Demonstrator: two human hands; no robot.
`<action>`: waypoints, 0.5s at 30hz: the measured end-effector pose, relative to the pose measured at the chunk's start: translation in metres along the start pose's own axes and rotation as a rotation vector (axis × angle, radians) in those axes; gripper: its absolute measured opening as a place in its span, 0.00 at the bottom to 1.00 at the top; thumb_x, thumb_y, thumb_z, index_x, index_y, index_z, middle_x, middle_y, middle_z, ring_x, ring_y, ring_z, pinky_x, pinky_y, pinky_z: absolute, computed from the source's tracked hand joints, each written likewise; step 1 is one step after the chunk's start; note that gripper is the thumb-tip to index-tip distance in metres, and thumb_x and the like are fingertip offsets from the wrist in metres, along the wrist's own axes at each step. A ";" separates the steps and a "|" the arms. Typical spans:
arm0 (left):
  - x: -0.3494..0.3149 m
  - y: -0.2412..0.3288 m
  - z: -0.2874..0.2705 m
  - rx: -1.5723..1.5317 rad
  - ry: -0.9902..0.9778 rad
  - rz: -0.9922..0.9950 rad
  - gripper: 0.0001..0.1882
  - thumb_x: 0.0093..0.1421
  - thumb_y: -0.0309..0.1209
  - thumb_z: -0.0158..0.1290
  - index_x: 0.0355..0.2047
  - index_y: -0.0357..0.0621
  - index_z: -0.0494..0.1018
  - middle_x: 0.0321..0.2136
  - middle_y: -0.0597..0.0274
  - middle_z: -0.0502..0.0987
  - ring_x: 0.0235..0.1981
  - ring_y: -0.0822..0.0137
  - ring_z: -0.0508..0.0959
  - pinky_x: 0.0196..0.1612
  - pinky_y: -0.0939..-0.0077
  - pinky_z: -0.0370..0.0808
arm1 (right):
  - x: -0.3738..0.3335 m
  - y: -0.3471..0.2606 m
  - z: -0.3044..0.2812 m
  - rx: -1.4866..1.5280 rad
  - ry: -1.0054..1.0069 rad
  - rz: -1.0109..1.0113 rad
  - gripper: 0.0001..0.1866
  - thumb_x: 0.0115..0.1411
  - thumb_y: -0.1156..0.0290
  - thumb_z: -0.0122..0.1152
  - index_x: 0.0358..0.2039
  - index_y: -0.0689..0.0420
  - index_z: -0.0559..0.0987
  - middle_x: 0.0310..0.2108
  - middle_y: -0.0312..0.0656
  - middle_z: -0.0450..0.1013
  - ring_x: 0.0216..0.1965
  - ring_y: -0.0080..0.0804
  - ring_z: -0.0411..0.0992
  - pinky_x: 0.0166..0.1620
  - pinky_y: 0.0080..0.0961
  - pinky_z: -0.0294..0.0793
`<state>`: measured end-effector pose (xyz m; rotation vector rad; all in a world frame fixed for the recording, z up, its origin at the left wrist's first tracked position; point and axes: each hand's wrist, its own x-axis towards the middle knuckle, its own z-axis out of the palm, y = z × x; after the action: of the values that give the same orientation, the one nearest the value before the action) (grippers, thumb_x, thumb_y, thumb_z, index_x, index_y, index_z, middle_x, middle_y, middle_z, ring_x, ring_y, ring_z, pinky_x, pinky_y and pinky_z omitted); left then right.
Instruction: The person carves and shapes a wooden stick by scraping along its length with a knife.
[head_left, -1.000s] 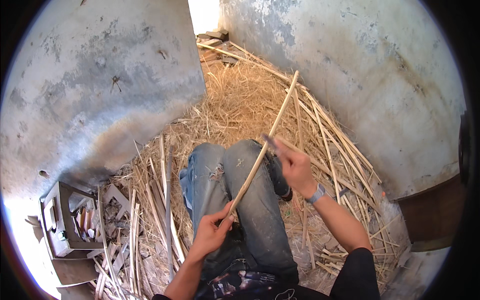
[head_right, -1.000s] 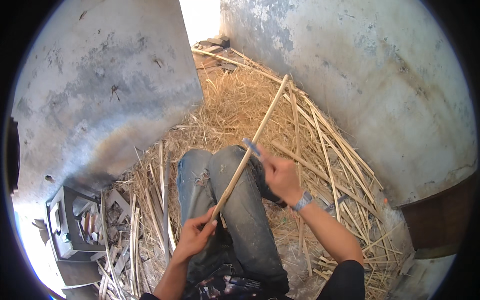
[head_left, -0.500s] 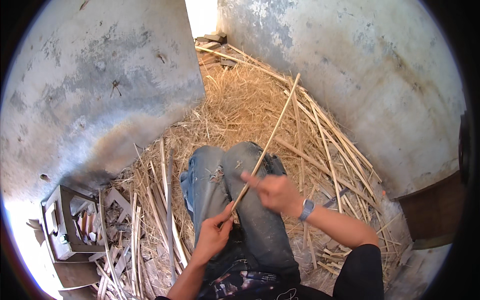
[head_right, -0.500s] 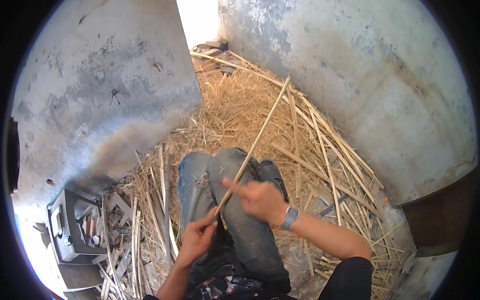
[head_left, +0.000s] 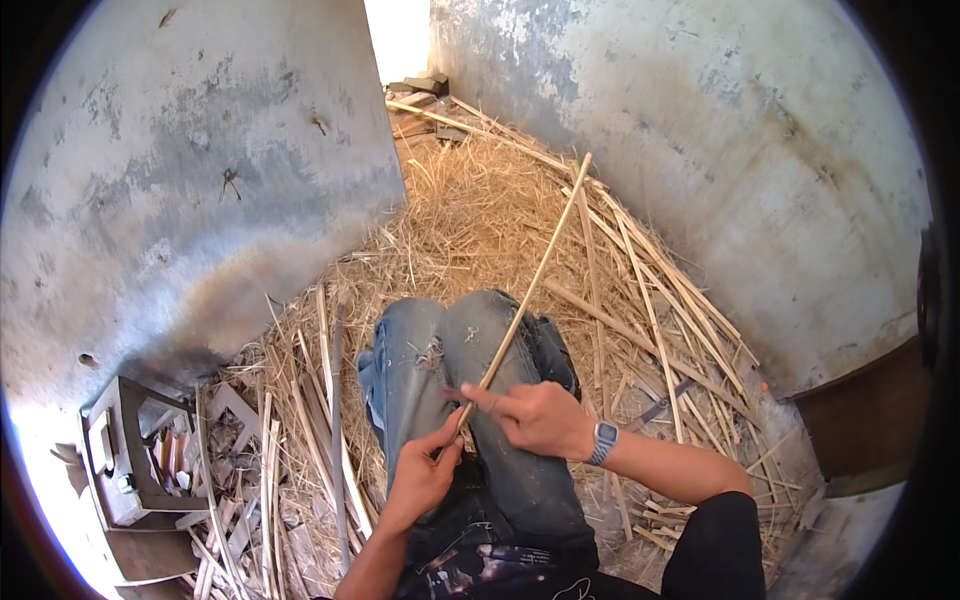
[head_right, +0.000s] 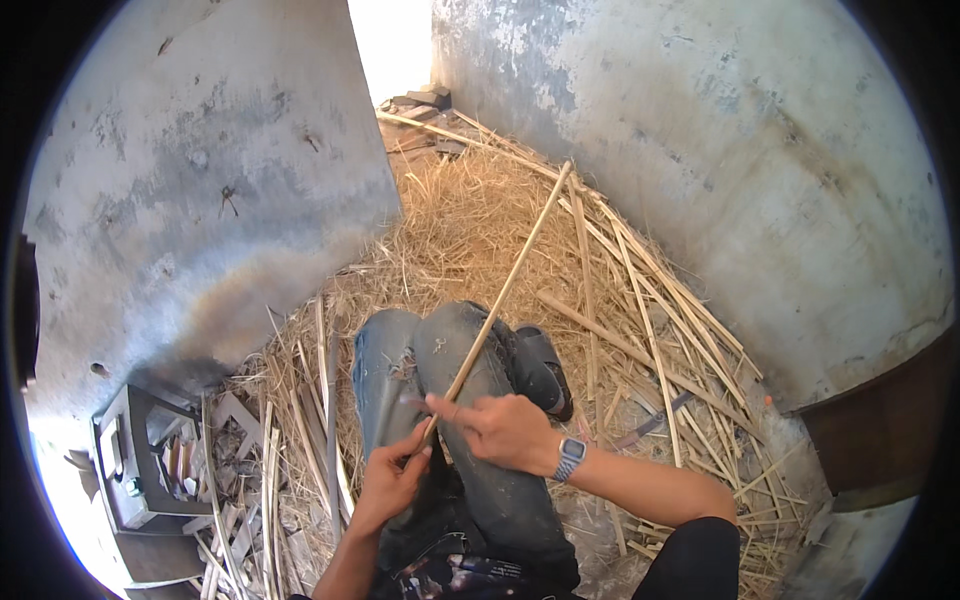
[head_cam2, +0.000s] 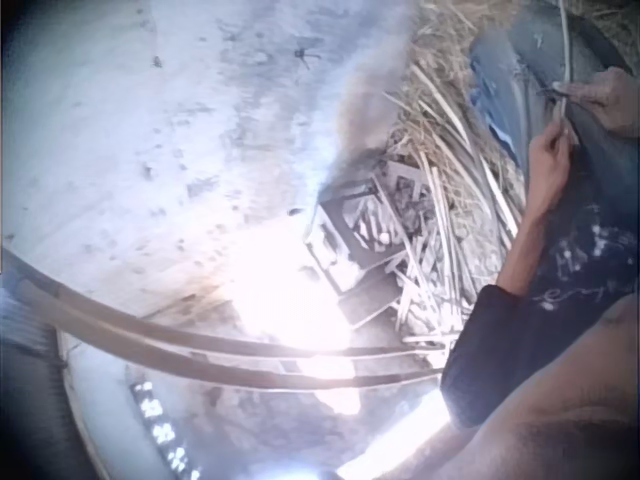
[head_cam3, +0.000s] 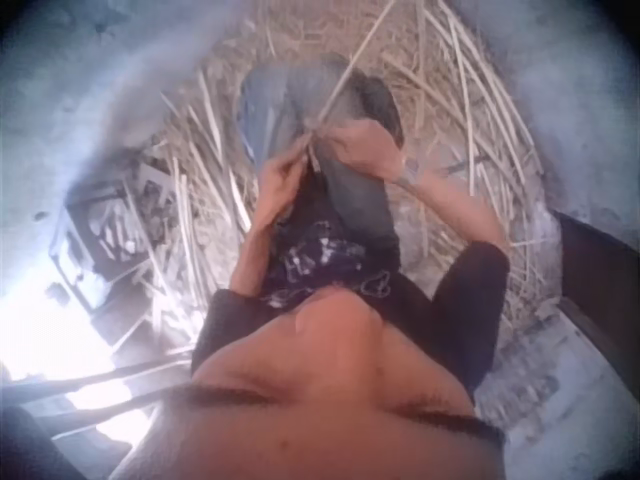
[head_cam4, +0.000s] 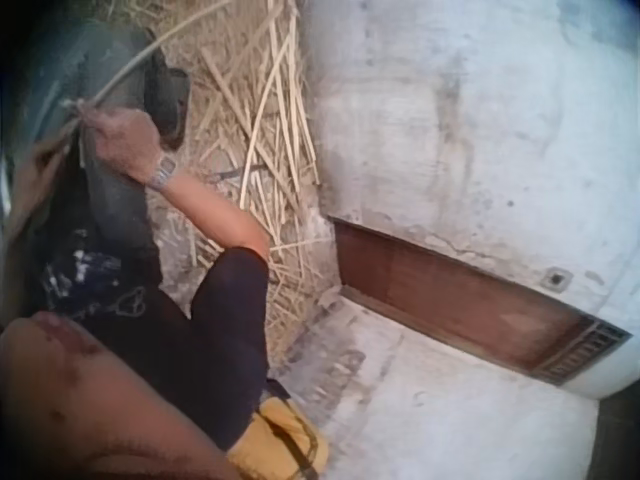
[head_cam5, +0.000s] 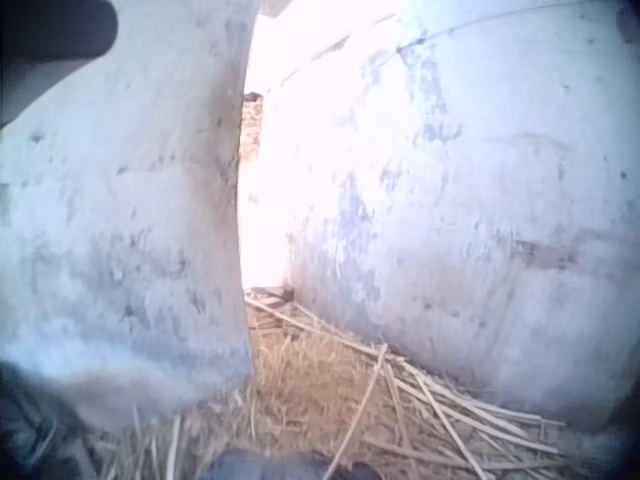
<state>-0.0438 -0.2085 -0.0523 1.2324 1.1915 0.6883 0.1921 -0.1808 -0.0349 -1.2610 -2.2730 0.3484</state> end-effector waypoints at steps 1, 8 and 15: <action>0.002 -0.001 -0.001 0.001 -0.010 0.007 0.24 0.69 0.26 0.57 0.66 0.39 0.73 0.32 0.74 0.78 0.29 0.82 0.72 0.36 0.83 0.71 | 0.002 0.000 -0.005 0.124 0.021 0.013 0.25 0.65 0.69 0.64 0.63 0.44 0.80 0.18 0.44 0.72 0.17 0.39 0.71 0.24 0.35 0.70; 0.001 -0.001 -0.001 0.013 -0.019 0.025 0.24 0.69 0.26 0.57 0.65 0.40 0.74 0.35 0.74 0.80 0.30 0.83 0.71 0.34 0.84 0.70 | 0.030 0.004 -0.011 0.111 0.403 0.142 0.25 0.63 0.63 0.71 0.62 0.46 0.81 0.16 0.39 0.68 0.17 0.33 0.69 0.23 0.30 0.68; -0.016 -0.005 -0.014 0.157 0.008 0.036 0.23 0.69 0.25 0.57 0.65 0.42 0.74 0.30 0.76 0.77 0.30 0.84 0.70 0.34 0.84 0.69 | 0.048 0.049 -0.007 0.068 0.492 0.104 0.25 0.62 0.64 0.74 0.60 0.49 0.83 0.17 0.37 0.69 0.16 0.25 0.65 0.22 0.26 0.64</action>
<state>-0.0620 -0.2194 -0.0505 1.3852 1.2513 0.6361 0.2101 -0.1145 -0.0366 -1.2682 -1.7722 0.1291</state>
